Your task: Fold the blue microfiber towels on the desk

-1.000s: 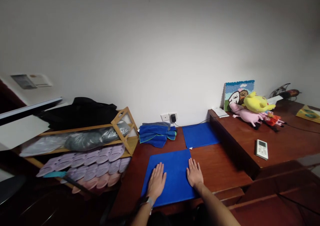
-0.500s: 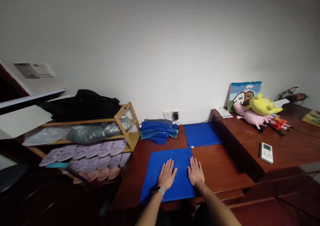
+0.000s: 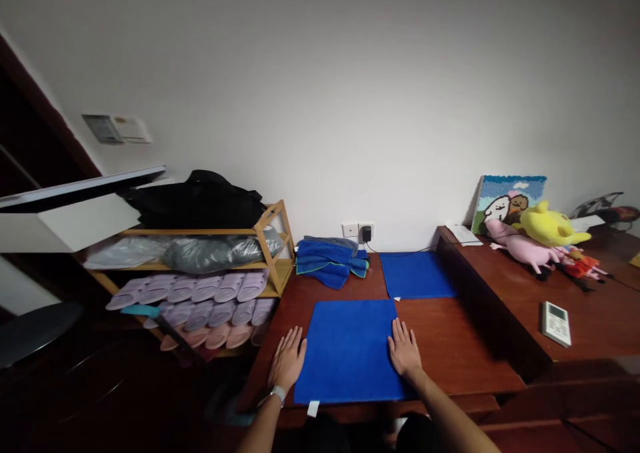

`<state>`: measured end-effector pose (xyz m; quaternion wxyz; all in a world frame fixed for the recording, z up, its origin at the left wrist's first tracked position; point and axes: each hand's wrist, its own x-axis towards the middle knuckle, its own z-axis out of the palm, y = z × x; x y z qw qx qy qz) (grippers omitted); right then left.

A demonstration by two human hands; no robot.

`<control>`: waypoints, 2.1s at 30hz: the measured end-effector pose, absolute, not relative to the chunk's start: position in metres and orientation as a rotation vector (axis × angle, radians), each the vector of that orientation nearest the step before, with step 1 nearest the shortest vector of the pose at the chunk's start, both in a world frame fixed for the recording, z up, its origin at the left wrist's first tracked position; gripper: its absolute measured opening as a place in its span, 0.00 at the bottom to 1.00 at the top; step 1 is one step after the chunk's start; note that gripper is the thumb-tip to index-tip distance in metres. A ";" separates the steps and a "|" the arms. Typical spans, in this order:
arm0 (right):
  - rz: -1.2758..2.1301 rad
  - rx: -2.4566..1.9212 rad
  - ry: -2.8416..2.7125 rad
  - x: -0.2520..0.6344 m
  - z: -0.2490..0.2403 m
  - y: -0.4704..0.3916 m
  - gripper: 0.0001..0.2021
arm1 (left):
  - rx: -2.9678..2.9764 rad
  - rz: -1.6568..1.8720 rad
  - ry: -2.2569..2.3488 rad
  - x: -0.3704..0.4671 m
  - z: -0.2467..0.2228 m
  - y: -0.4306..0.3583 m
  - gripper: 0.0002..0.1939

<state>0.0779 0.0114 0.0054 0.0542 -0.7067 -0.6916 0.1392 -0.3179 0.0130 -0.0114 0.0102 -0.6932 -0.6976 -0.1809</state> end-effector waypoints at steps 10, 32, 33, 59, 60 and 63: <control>0.447 -2.144 -2.081 0.069 0.023 0.054 0.34 | -2.154 -0.636 -2.177 -0.320 -0.014 0.013 0.30; 0.469 -2.070 -2.044 0.072 0.014 0.060 0.35 | -2.386 -0.809 -1.893 -0.234 0.012 0.039 0.28; 0.465 -2.072 -2.041 0.072 0.014 0.060 0.34 | -2.477 -0.746 -1.822 -0.206 0.015 0.043 0.28; 0.417 -2.119 -2.079 0.070 0.012 0.059 0.35 | -2.387 -0.491 -2.094 -0.317 -0.017 0.027 0.35; 0.412 -2.122 -2.084 0.070 0.010 0.059 0.35 | -2.386 -0.516 -2.099 -0.316 -0.016 0.027 0.35; 0.400 -2.141 -2.097 0.069 0.008 0.060 0.35 | -2.379 -0.580 -2.111 -0.312 -0.011 0.027 0.34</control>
